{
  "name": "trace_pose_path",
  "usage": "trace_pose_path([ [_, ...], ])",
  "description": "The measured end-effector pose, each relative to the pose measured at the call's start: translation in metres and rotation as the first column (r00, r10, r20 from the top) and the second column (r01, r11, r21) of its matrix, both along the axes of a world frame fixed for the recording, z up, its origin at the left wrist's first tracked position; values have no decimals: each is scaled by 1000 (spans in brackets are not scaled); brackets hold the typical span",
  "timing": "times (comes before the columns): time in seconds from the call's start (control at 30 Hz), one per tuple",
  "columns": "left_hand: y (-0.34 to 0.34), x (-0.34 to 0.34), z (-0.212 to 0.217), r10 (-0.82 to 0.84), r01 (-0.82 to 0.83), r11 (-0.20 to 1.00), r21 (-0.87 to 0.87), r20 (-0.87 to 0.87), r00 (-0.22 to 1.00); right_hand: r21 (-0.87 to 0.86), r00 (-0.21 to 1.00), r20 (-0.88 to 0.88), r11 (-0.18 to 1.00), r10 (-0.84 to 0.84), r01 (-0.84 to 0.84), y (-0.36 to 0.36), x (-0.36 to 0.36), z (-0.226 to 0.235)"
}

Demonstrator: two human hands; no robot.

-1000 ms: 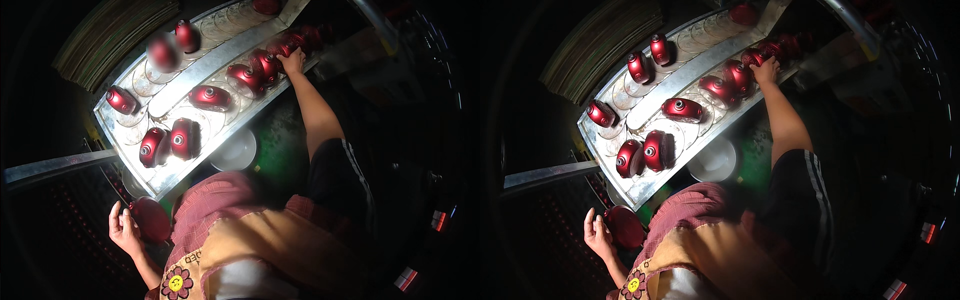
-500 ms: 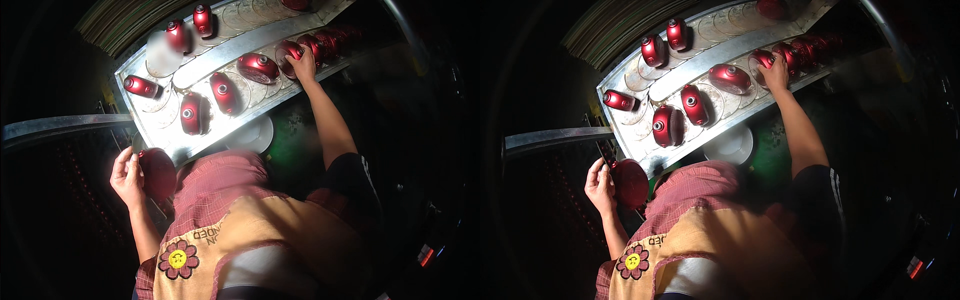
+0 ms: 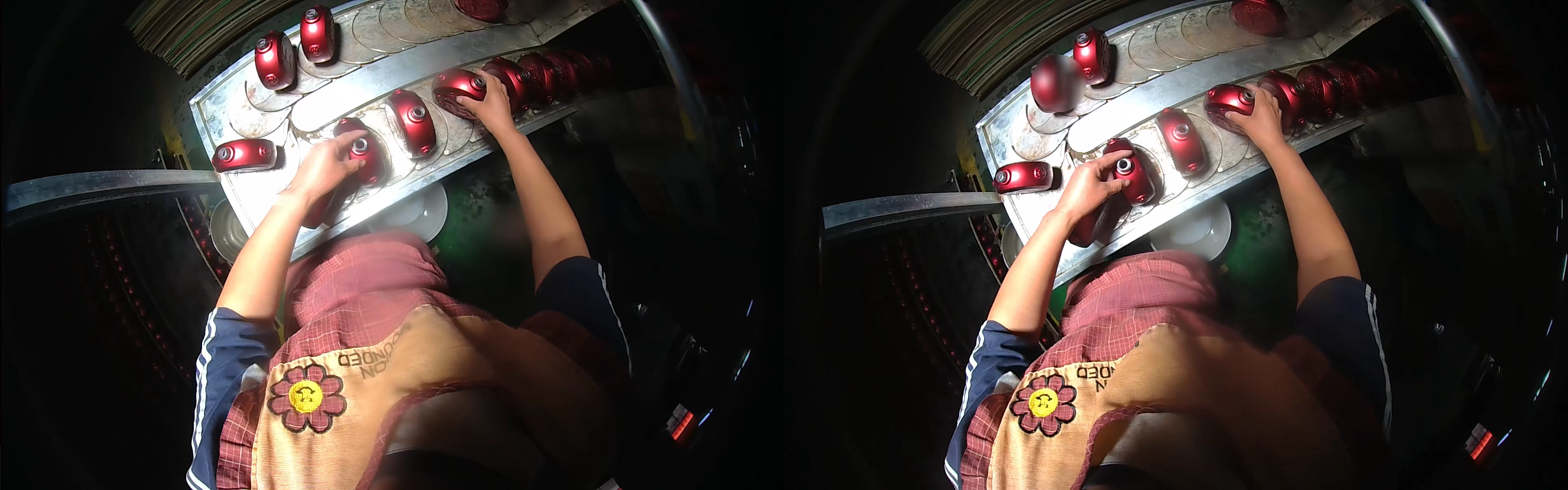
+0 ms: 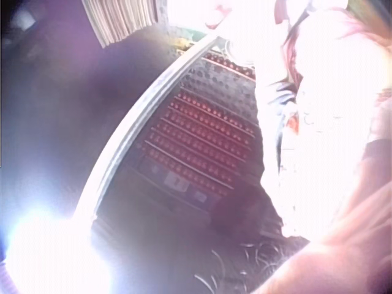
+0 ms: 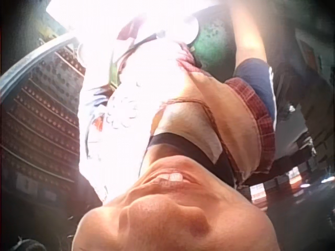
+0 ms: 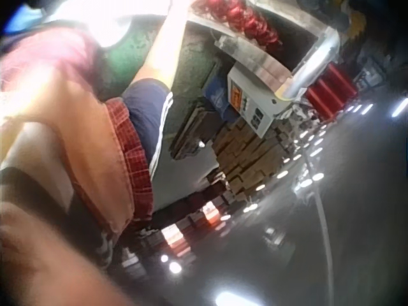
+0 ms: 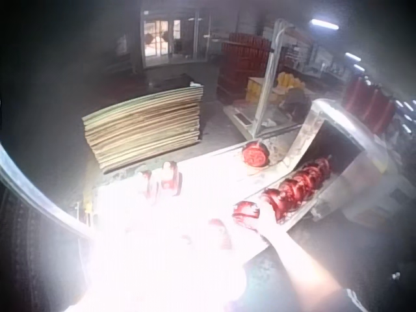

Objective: The person repeatedly picks up red cylindrical containers from a tray and places them onto a metal tray with circular indentations. The person handles the containers one at a time, moving them between trays in a repetitive sequence.

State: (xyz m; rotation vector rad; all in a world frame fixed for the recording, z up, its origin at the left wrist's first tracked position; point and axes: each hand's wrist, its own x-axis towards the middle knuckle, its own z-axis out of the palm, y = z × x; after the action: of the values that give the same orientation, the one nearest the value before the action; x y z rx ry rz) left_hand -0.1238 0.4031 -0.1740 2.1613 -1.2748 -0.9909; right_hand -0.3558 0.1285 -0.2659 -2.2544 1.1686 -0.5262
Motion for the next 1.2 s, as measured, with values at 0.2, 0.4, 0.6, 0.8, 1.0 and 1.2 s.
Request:
trace_pose_path([
  [0.2, -47, -13, -25, 48, -65, 995, -82, -199, 979, -101, 977, -26, 973, -210, 206, -23, -10, -13],
  [0.4, -45, -26, -12, 3, -16, 997, -73, -173, 985, -295, 929, 86, 882, -359, 368, 2, -6, -23],
  [0.6, -42, -7, 62, 158, -187, 979, -78, -285, 945, -74, 899, -112, 905, -424, 418, -12, -18, -21],
  [0.8, -112, 88, 100, 45, -335, 716, -613, -437, 898, 19, 811, 428, 902, -398, 432, -8, -50, 44],
  [1.0, -202, 162, 10, 347, -471, 563, -679, -324, 880, 122, 817, 445, 929, -366, 350, 48, -12, 115],
  [1.2, -260, 202, -48, 367, -499, 624, -602, -337, 867, 373, 867, 427, 923, -256, 89, -34, 104, 121],
])
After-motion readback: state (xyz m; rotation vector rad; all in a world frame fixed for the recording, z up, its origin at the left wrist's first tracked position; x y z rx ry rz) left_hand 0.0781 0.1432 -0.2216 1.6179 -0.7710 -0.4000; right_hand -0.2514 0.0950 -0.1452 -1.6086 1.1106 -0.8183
